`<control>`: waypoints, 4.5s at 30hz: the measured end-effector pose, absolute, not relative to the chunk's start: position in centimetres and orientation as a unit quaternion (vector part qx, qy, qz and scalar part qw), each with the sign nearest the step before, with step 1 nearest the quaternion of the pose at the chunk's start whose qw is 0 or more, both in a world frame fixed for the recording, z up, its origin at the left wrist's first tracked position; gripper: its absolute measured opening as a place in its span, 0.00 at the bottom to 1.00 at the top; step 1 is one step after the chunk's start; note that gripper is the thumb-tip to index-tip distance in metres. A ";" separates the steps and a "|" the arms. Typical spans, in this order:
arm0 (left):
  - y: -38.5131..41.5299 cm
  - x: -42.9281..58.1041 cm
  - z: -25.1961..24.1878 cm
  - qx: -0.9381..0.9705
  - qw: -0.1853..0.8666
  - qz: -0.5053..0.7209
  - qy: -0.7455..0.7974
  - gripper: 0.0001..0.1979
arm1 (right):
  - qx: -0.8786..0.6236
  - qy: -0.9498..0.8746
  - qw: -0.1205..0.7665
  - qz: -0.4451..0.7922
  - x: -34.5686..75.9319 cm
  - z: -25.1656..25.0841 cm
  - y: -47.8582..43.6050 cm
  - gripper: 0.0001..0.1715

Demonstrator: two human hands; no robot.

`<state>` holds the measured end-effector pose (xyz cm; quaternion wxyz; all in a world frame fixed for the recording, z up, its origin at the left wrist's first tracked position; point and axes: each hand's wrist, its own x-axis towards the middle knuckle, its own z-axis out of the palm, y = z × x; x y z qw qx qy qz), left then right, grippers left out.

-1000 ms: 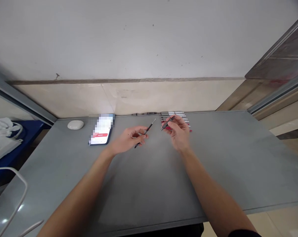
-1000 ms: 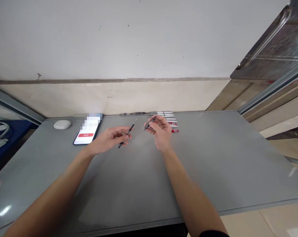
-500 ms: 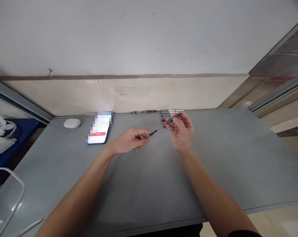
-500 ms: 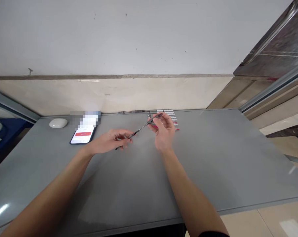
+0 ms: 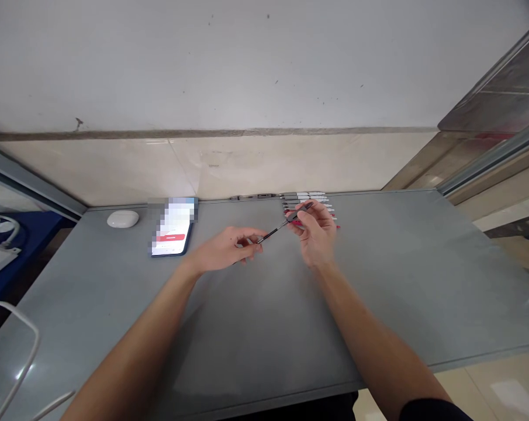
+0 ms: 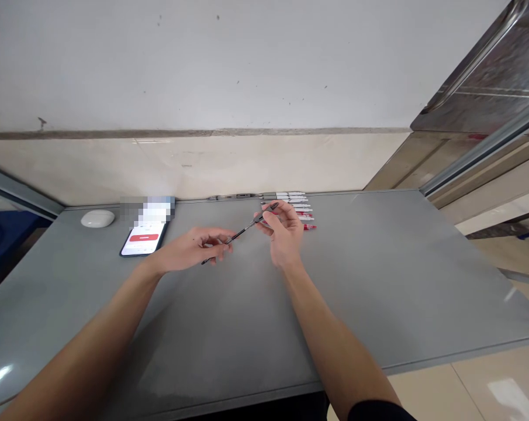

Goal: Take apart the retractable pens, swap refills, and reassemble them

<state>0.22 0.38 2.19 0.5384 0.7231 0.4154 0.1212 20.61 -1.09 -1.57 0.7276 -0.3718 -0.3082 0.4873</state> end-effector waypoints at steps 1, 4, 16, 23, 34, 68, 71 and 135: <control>0.3 0.3 2.1 0.723 0.537 0.129 0.415 0.21 | -0.370 -0.311 0.725 0.491 20.5 -1.6 -1.1 0.11; 0.2 0.6 1.9 0.720 0.534 0.155 0.415 0.22 | -0.370 -0.324 0.712 0.501 20.1 -1.6 -1.3 0.11; -0.8 0.4 -0.4 0.684 0.521 0.262 0.438 0.15 | -0.389 -0.354 0.662 0.534 18.1 -2.0 -1.4 0.11; -1.2 0.2 -1.7 0.679 0.492 0.301 0.455 0.16 | -0.392 -0.340 0.663 0.540 17.5 -2.4 -1.2 0.11; -1.6 0.4 -2.1 0.676 0.483 0.314 0.460 0.17 | -0.404 -0.337 0.677 0.514 17.2 -3.1 -1.5 0.13; -1.9 0.4 -0.9 0.629 0.646 0.230 0.368 0.19 | -0.295 -0.332 0.653 0.613 18.1 -3.3 -2.1 0.09; -1.8 0.3 -1.0 0.640 0.636 0.233 0.362 0.18 | -0.290 -0.329 0.653 0.618 18.1 -3.4 -2.0 0.10; -2.0 1.1 -1.4 0.639 0.566 0.309 0.419 0.15 | -0.296 -0.296 0.671 0.612 17.9 -3.7 -1.5 0.11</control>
